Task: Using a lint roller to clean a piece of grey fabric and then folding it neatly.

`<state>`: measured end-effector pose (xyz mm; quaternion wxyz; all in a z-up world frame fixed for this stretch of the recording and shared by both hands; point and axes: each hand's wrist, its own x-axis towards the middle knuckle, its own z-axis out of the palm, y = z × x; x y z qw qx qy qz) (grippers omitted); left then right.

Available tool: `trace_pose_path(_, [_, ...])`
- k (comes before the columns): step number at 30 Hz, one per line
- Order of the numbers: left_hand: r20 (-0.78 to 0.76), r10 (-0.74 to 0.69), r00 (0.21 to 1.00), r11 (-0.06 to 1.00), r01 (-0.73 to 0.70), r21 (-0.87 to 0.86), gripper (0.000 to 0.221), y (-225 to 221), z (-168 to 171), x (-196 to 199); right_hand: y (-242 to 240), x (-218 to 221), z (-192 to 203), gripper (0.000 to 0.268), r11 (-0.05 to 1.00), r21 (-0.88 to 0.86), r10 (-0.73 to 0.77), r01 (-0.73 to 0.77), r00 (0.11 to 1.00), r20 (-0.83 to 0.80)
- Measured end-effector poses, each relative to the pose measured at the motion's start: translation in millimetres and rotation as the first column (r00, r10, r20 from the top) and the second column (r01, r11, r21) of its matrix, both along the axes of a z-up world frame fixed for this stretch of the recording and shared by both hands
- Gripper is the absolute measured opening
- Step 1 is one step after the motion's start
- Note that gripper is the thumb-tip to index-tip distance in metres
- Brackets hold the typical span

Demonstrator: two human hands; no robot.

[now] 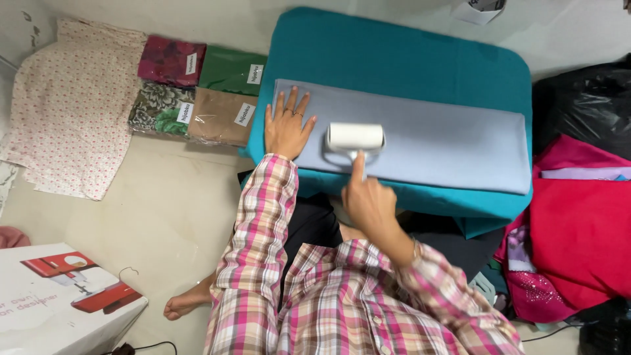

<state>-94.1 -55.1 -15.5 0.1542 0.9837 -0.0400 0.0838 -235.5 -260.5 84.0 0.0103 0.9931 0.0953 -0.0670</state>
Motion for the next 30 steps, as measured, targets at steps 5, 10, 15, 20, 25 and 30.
trace_pose_path(5, [-0.024,-0.006,1.000,1.000,0.005,-0.008,0.064,-1.6,2.7,-0.5,-22.1,-27.5,-9.9,0.074,0.997,-0.069,0.038,-0.032,0.995,0.093])
trace_pose_path(10, [-0.034,-0.005,0.999,1.000,0.005,0.000,0.067,-0.8,4.0,-1.0,-33.7,66.6,-19.8,0.074,0.998,0.015,-0.060,0.060,0.998,0.025])
trace_pose_path(15, [-0.038,-0.009,0.999,1.000,0.009,-0.005,0.067,-0.2,3.7,-0.7,-42.1,83.8,-15.1,0.066,0.995,0.021,-0.103,0.101,0.986,0.130])
trace_pose_path(20, [-0.030,-0.001,1.000,1.000,0.001,-0.006,0.066,-1.3,3.8,-1.9,-47.9,-16.2,6.5,0.069,0.994,-0.016,-0.108,0.109,0.993,0.035])
trace_pose_path(25, [-0.028,-0.001,1.000,1.000,0.000,-0.011,0.066,-2.0,3.8,-1.6,-66.7,-47.1,15.0,0.072,0.991,-0.088,-0.104,0.100,0.994,-0.041])
trace_pose_path(30, [-0.049,0.001,0.999,1.000,-0.002,-0.021,0.066,-1.5,3.3,-1.1,-85.1,36.9,-9.0,0.065,0.989,-0.026,-0.144,0.147,0.984,0.109])
